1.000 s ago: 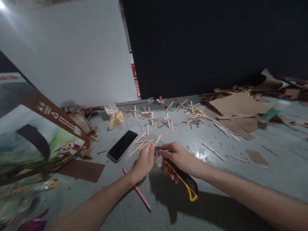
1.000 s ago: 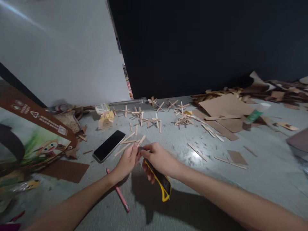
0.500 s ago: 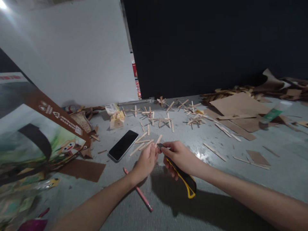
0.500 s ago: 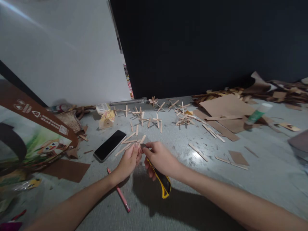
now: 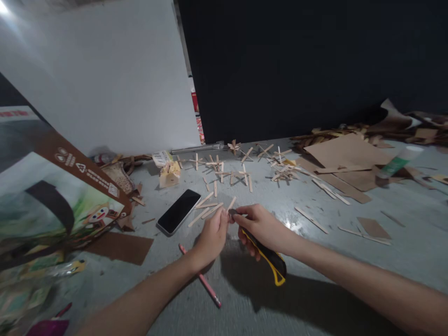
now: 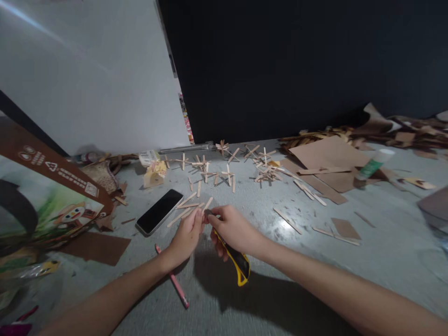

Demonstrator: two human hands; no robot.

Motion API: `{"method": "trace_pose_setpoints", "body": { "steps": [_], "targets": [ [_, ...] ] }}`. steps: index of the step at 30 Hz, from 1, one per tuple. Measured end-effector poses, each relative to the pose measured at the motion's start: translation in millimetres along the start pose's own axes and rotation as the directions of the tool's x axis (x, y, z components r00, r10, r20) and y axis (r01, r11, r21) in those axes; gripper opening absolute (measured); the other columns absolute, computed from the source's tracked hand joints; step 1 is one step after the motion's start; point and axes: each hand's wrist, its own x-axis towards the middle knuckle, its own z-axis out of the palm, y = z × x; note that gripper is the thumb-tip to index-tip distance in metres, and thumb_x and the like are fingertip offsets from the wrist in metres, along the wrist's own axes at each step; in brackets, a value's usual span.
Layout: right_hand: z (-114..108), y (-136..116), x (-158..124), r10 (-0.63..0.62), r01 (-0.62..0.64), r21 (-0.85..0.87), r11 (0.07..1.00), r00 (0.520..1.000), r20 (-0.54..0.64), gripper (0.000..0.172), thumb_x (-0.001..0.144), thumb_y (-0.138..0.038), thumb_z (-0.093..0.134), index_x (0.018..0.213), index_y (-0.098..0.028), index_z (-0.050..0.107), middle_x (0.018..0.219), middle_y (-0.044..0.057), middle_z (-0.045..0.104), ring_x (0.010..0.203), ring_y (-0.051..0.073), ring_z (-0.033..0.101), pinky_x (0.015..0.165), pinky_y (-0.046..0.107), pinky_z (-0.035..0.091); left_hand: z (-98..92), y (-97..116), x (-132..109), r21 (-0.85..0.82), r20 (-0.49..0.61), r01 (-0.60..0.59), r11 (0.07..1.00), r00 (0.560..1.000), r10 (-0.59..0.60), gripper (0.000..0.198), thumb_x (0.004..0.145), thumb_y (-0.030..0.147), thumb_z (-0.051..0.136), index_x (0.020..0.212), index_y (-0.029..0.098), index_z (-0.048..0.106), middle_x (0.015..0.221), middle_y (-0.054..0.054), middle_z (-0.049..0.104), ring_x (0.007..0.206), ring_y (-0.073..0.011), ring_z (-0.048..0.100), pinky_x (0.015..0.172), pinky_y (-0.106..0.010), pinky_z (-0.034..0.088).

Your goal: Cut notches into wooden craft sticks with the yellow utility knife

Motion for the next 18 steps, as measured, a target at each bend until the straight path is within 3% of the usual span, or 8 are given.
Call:
{"method": "trace_pose_setpoints", "body": {
  "steps": [9, 18],
  "targets": [
    [6.3, 6.5, 1.1, -0.05, 0.049, 0.076, 0.996, 0.999, 0.018, 0.017, 0.1, -0.034, 0.047, 0.091, -0.021, 0.053, 0.054, -0.007, 0.056, 0.034, 0.012, 0.055, 0.031, 0.021, 0.047, 3.6, -5.4, -0.2, -0.099, 0.014, 0.055, 0.994, 0.998, -0.054, 0.051, 0.104, 0.064, 0.028, 0.077, 0.024, 0.041, 0.065, 0.004, 0.042, 0.059, -0.0147, 0.039, 0.06, -0.03, 0.034],
    [19.2, 14.2, 1.1, -0.079, 0.081, 0.136, 0.987, 0.997, -0.023, 0.025, 0.097, -0.046, 0.05, 0.09, -0.022, 0.048, 0.054, -0.008, 0.055, 0.036, 0.011, 0.056, 0.033, 0.021, 0.048, 1.8, 1.2, -2.7, -0.008, -0.016, 0.046, 0.999, 0.999, -0.046, 0.048, 0.105, 0.061, 0.03, 0.077, 0.023, 0.042, 0.066, 0.003, 0.046, 0.061, -0.0152, 0.043, 0.061, -0.031, 0.034]
  ]
}}
